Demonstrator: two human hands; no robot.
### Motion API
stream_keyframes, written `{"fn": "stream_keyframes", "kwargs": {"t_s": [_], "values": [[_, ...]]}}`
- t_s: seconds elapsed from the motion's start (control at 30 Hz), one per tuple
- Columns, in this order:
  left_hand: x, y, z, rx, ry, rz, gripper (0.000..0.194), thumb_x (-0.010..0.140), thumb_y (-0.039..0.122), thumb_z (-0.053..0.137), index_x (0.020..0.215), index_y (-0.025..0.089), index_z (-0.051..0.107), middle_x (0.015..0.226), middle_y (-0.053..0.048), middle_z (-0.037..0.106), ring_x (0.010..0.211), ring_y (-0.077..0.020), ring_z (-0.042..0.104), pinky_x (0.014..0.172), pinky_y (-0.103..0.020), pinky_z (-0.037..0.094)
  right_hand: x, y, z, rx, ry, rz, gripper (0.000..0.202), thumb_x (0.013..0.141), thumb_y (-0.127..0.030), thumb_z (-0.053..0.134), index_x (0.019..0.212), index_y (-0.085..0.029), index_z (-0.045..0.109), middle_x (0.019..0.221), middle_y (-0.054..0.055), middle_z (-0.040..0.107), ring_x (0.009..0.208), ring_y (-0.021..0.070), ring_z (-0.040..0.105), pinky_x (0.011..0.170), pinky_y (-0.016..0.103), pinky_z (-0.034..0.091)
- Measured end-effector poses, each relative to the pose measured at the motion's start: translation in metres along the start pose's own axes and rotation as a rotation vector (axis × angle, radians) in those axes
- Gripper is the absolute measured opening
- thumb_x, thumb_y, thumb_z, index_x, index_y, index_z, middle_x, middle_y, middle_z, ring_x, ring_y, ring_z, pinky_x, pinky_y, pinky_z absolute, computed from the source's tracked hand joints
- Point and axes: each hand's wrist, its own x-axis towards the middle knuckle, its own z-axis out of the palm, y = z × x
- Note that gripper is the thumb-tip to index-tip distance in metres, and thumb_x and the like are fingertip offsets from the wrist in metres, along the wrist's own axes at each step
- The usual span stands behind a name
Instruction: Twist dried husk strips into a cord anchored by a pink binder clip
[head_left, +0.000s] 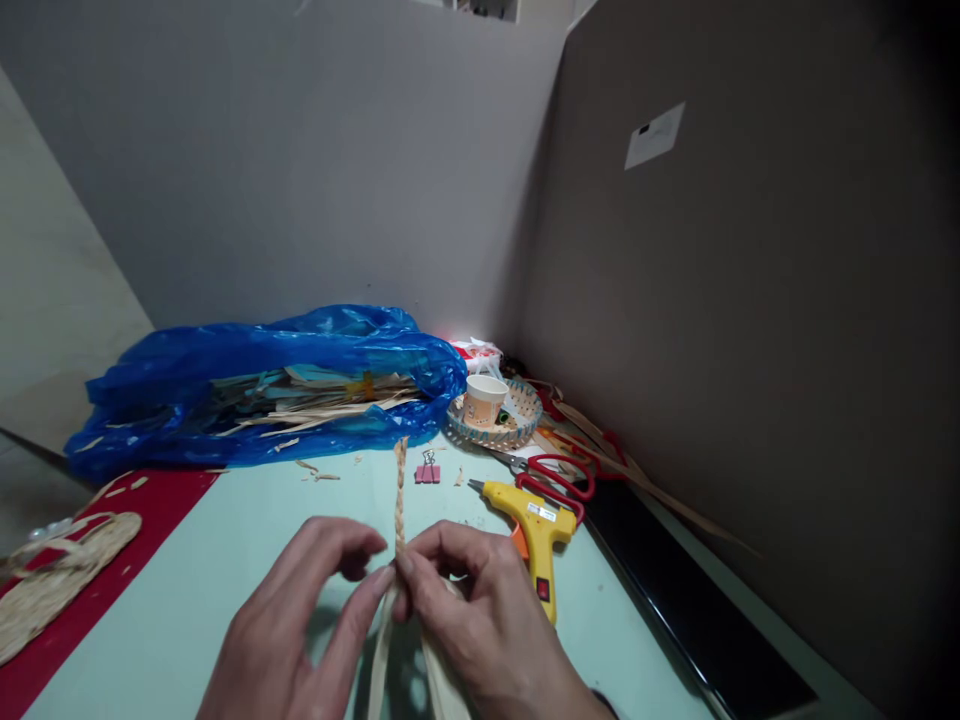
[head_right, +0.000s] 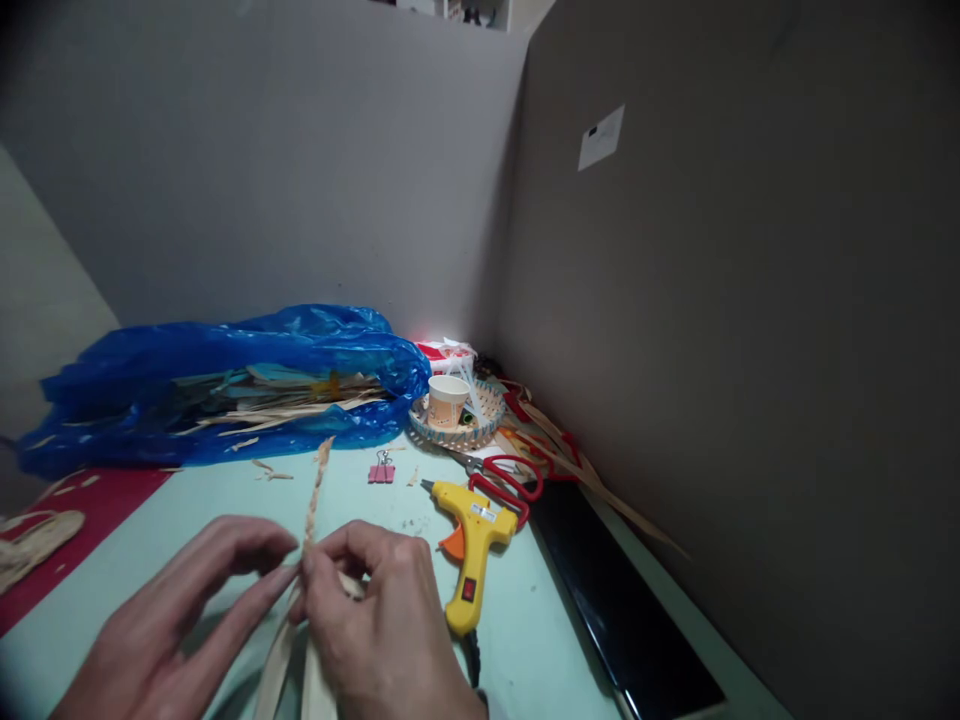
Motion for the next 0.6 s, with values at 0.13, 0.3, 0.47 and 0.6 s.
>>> {"fn": "stream_keyframes", "kwargs": {"t_s": [0.13, 0.3, 0.47, 0.6], "values": [[0.012, 0.003, 0.001, -0.619, -0.383, -0.485, 0.029, 0.078, 0.045, 0.065, 0.096, 0.022, 0.063, 0.078, 0.000, 0.061, 0.068, -0.0146, 0.058, 0.065, -0.026, 0.052, -0.002, 0.002, -0.001, 0.050, -0.060, -0.028, 0.030, 0.090, -0.039, 0.052, 0.079, -0.016, 0.068, 0.066, 0.002, 0.066, 0.062, 0.0136, 0.060, 0.059, 0.022, 0.045], [0.010, 0.007, 0.009, -0.843, -0.412, -0.700, 0.039, 0.067, 0.048, 0.076, 0.086, 0.018, 0.062, 0.065, 0.005, 0.050, 0.047, -0.0034, 0.028, 0.043, -0.017, 0.025, -0.002, 0.007, -0.004, -0.032, -0.099, -0.057, 0.028, 0.093, -0.038, 0.048, 0.086, -0.018, 0.066, 0.072, 0.003, 0.067, 0.068, 0.0149, 0.061, 0.060, 0.023, 0.042], [0.012, -0.003, 0.009, -0.665, -0.410, -0.618, 0.038, 0.072, 0.053, 0.069, 0.069, 0.019, 0.054, 0.058, 0.006, 0.050, 0.042, -0.0031, 0.024, 0.043, -0.020, 0.015, -0.008, 0.006, -0.004, -0.157, -0.078, -0.057, 0.013, 0.091, -0.027, 0.049, 0.103, -0.022, 0.050, 0.083, 0.001, 0.067, 0.080, 0.0173, 0.060, 0.060, 0.023, 0.038], [0.013, -0.007, 0.003, -0.461, -0.373, -0.527, 0.035, 0.076, 0.052, 0.064, 0.067, 0.018, 0.060, 0.056, 0.007, 0.046, 0.048, -0.0065, 0.032, 0.046, -0.019, 0.024, -0.009, 0.001, -0.007, -0.309, -0.054, -0.137, 0.012, 0.088, -0.023, 0.049, 0.100, -0.023, 0.048, 0.077, 0.000, 0.066, 0.073, 0.0174, 0.059, 0.059, 0.025, 0.036]]}}
